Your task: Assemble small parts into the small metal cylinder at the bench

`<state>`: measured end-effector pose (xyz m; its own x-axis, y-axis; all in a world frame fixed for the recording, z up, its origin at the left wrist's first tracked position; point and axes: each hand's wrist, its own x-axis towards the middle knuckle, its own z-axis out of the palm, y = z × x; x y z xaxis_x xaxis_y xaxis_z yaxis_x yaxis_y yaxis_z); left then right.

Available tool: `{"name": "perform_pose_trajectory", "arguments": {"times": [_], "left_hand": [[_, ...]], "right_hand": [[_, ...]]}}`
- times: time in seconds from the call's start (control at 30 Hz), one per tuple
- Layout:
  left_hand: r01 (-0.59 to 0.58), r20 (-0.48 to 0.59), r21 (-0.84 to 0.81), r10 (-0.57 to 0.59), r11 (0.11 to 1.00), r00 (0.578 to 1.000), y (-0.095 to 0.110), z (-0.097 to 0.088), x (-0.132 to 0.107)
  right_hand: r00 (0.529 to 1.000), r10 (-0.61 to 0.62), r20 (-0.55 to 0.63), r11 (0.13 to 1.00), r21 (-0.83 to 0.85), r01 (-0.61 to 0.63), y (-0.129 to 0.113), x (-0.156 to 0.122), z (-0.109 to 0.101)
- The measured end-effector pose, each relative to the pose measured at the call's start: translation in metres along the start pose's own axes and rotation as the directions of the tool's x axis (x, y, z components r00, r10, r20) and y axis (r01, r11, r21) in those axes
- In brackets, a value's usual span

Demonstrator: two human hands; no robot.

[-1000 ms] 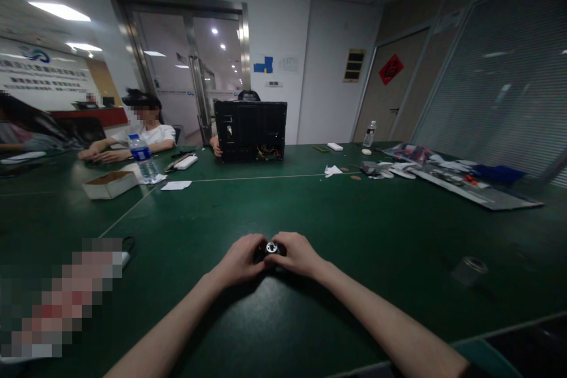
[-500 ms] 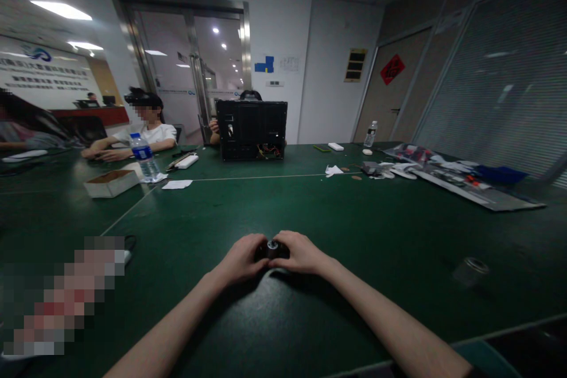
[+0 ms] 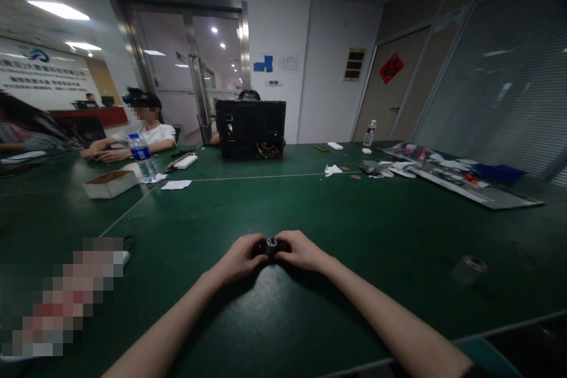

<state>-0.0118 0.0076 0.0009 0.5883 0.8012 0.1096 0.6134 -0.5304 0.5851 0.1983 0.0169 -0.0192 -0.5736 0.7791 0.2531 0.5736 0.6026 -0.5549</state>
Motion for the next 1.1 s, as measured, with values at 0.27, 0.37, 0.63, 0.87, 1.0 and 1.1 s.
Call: {"name": "perform_pose_trajectory", "arguments": {"times": [0.27, 0.37, 0.63, 0.87, 1.0, 1.1], "left_hand": [[-0.030, -0.018, 0.061, 0.032, 0.998, 0.999, 0.002, 0.001, -0.001], [-0.043, -0.028, 0.076, 0.045, 0.996, 0.999, 0.003, 0.002, -0.001], [-0.062, -0.036, 0.099, 0.065, 0.993, 0.997, 0.003, 0.003, 0.000], [-0.052, -0.027, 0.048, 0.054, 0.997, 0.998, 0.006, 0.001, 0.000], [-0.021, -0.031, -0.019, 0.020, 1.000, 0.999, 0.005, 0.001, 0.000], [-0.011, -0.024, -0.079, 0.009, 0.997, 1.000, 0.003, 0.001, 0.001]], "right_hand": [[1.000, -0.001, -0.017, 1.000, 0.003, 0.002, -0.004, -0.001, 0.000], [1.000, 0.000, -0.029, 1.000, -0.022, 0.000, -0.006, -0.002, 0.000], [1.000, 0.002, -0.019, 0.999, -0.054, -0.003, -0.010, -0.003, -0.002], [0.999, -0.028, -0.023, 0.998, -0.054, 0.026, -0.011, -0.004, -0.003], [1.000, -0.017, -0.015, 0.999, -0.052, 0.016, -0.009, -0.004, -0.002], [1.000, -0.020, -0.011, 0.999, -0.051, 0.019, -0.009, -0.004, -0.002]]}}
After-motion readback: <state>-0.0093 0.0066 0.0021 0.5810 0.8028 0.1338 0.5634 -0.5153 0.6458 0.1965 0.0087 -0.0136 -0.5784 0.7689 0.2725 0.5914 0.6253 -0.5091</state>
